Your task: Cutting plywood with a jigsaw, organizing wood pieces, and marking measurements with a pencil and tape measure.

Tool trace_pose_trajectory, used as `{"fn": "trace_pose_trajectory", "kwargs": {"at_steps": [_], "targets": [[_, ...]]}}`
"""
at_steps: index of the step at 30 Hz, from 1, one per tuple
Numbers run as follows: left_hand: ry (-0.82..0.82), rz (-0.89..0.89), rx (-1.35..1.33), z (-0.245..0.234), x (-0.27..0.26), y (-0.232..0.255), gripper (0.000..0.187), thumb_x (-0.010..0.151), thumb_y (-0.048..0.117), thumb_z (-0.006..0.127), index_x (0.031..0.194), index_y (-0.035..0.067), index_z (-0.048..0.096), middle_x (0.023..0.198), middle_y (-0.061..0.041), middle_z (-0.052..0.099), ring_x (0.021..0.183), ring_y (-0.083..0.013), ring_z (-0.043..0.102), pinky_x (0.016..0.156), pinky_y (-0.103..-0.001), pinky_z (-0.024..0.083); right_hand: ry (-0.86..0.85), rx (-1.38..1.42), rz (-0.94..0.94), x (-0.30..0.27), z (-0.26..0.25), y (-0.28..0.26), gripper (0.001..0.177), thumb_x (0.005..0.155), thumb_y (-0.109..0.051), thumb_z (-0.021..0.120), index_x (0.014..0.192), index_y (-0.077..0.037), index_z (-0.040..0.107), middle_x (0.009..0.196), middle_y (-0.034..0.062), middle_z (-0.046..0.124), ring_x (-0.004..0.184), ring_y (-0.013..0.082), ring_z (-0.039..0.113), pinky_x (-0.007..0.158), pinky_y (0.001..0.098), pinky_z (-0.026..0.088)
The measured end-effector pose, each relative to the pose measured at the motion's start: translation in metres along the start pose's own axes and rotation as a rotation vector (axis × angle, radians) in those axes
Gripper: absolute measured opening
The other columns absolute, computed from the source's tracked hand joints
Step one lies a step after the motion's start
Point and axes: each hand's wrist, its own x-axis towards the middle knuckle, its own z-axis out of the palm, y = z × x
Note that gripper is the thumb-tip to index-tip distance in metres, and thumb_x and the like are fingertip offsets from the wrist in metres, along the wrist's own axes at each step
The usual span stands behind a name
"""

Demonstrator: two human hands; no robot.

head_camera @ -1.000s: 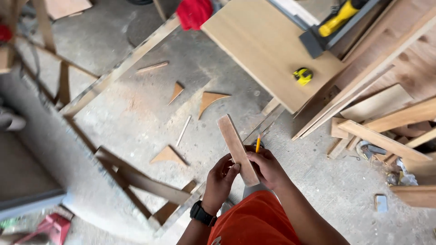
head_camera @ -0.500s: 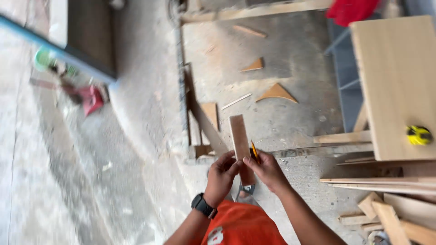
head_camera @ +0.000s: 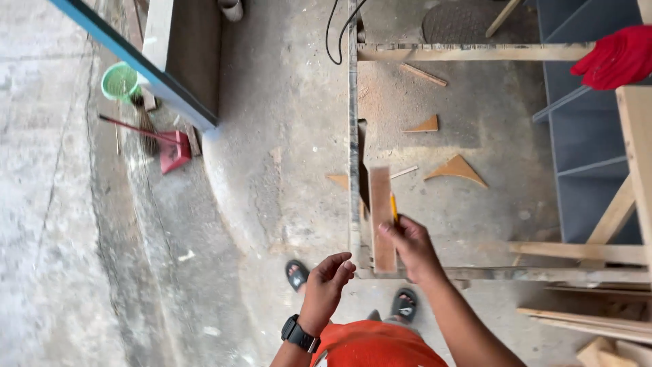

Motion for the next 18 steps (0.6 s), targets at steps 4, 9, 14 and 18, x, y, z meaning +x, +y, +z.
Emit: {"fn": "trace_pose_trajectory", "kwargs": {"at_steps": [4, 9, 14, 18], "targets": [[-0.072, -0.07, 0.202, -0.094, 0.035, 0.035, 0.047, 0.097, 0.034, 0.075, 0.136, 0.01, 0.08, 0.114, -0.003, 0.086, 0.101, -0.0147, 0.077, 0.094, -0.03, 0.063, 0.172, 0.241, 0.014, 0.046, 0.065, -0.034, 0.017, 0.098, -0.017, 0.08, 0.111, -0.006, 0.077, 0.097, 0.0029, 0.075, 0.096, 0.0145, 0.066, 0.087, 0.0295, 0.052], [-0.043, 0.04, 0.354, -0.193, 0.089, 0.056, 0.041, 0.097, 0.031, 0.076, 0.133, 0.012, 0.081, 0.133, -0.006, 0.087, 0.123, -0.014, 0.081, 0.104, -0.029, 0.062, 0.263, 0.444, -0.053, 0.086, 0.134, -0.063, 0.02, 0.096, -0.021, 0.082, 0.111, -0.009, 0.076, 0.094, -0.001, 0.076, 0.089, 0.0112, 0.07, 0.073, 0.0264, 0.055], [-0.053, 0.091, 0.321, -0.233, 0.131, 0.091, 0.041, 0.097, 0.03, 0.076, 0.131, 0.01, 0.081, 0.132, -0.007, 0.087, 0.124, -0.015, 0.08, 0.105, -0.03, 0.063, 0.306, 0.426, -0.117, 0.126, 0.164, -0.061, 0.013, 0.096, -0.016, 0.084, 0.106, -0.01, 0.077, 0.094, -0.0026, 0.075, 0.095, 0.0078, 0.067, 0.089, 0.0226, 0.052], [-0.165, 0.124, 0.285, -0.244, 0.183, 0.114, 0.038, 0.099, 0.026, 0.074, 0.13, 0.006, 0.08, 0.123, -0.009, 0.088, 0.114, -0.0145, 0.082, 0.098, -0.029, 0.066, 0.341, 0.391, -0.101, 0.159, 0.191, -0.081, 0.014, 0.098, -0.017, 0.082, 0.107, -0.008, 0.078, 0.095, -0.0005, 0.076, 0.097, 0.0093, 0.07, 0.09, 0.0233, 0.055]]}}
